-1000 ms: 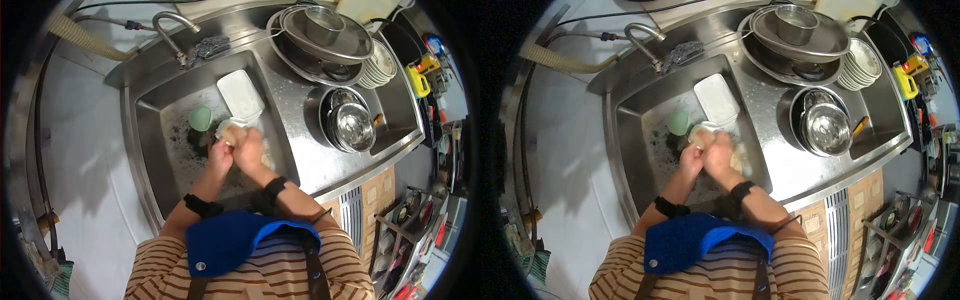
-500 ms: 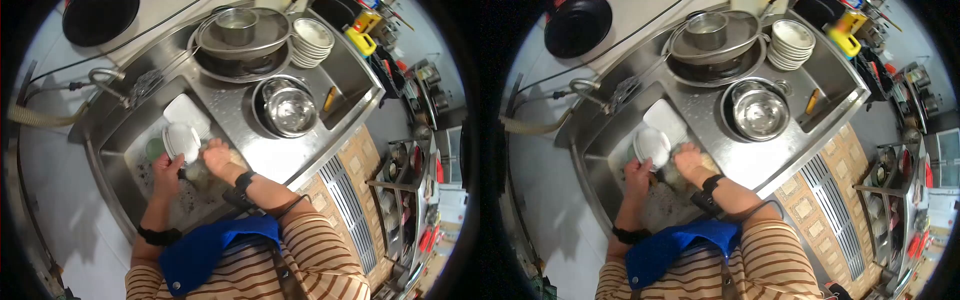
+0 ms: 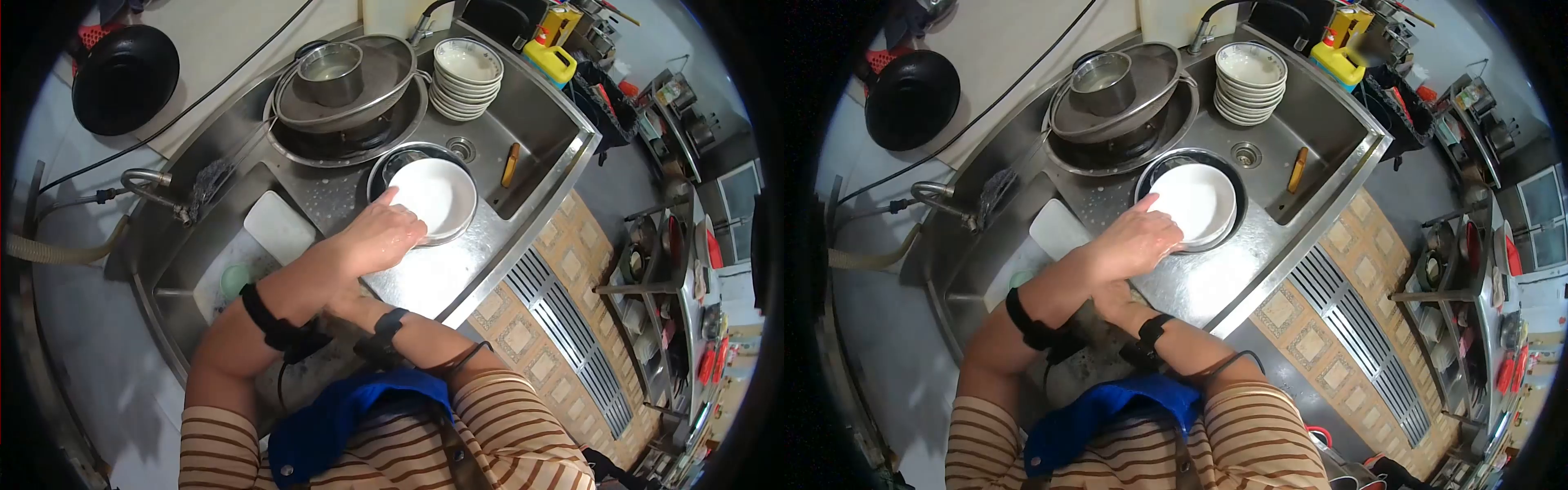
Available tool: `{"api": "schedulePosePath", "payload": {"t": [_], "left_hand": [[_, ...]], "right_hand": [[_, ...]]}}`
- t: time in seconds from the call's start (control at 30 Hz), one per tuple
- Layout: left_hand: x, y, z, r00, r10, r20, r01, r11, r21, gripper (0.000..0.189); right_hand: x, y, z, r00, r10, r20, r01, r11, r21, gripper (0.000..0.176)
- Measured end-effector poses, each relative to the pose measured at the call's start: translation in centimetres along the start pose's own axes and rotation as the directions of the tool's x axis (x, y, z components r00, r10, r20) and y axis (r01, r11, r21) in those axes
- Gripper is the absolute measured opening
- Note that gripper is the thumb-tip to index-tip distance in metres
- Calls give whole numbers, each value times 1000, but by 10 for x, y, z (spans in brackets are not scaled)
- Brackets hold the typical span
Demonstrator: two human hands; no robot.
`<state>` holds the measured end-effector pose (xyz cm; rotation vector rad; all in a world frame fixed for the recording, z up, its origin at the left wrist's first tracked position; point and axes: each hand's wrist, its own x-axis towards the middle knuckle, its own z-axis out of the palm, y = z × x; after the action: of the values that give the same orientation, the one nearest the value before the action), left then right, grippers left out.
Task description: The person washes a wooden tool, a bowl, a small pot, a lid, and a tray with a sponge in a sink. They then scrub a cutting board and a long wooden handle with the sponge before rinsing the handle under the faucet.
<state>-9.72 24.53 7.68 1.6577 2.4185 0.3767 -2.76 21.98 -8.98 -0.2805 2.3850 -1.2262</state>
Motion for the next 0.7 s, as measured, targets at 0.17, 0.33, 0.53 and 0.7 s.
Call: {"api": "schedulePosePath", "payload": {"t": [0.17,0.33,0.53,0.7], "left_hand": [[-30,-29,20,850,102,-516,-109,994,16,33],[-200,-136,48,616,-572,-542,345,814,-467,27],[-391,-188,115,303,-941,-153,898,336,-285,29],[-395,-178,191,360,-931,-58,931,362,-33,30]], "right_hand": [[6,22,13,958,-142,-251,95,977,-190,40],[0,1,-12,969,-191,-160,116,914,-390,51],[26,-17,5,999,-53,-7,45,907,-419,62],[49,-20,32,995,-51,89,87,880,-467,64]]}}
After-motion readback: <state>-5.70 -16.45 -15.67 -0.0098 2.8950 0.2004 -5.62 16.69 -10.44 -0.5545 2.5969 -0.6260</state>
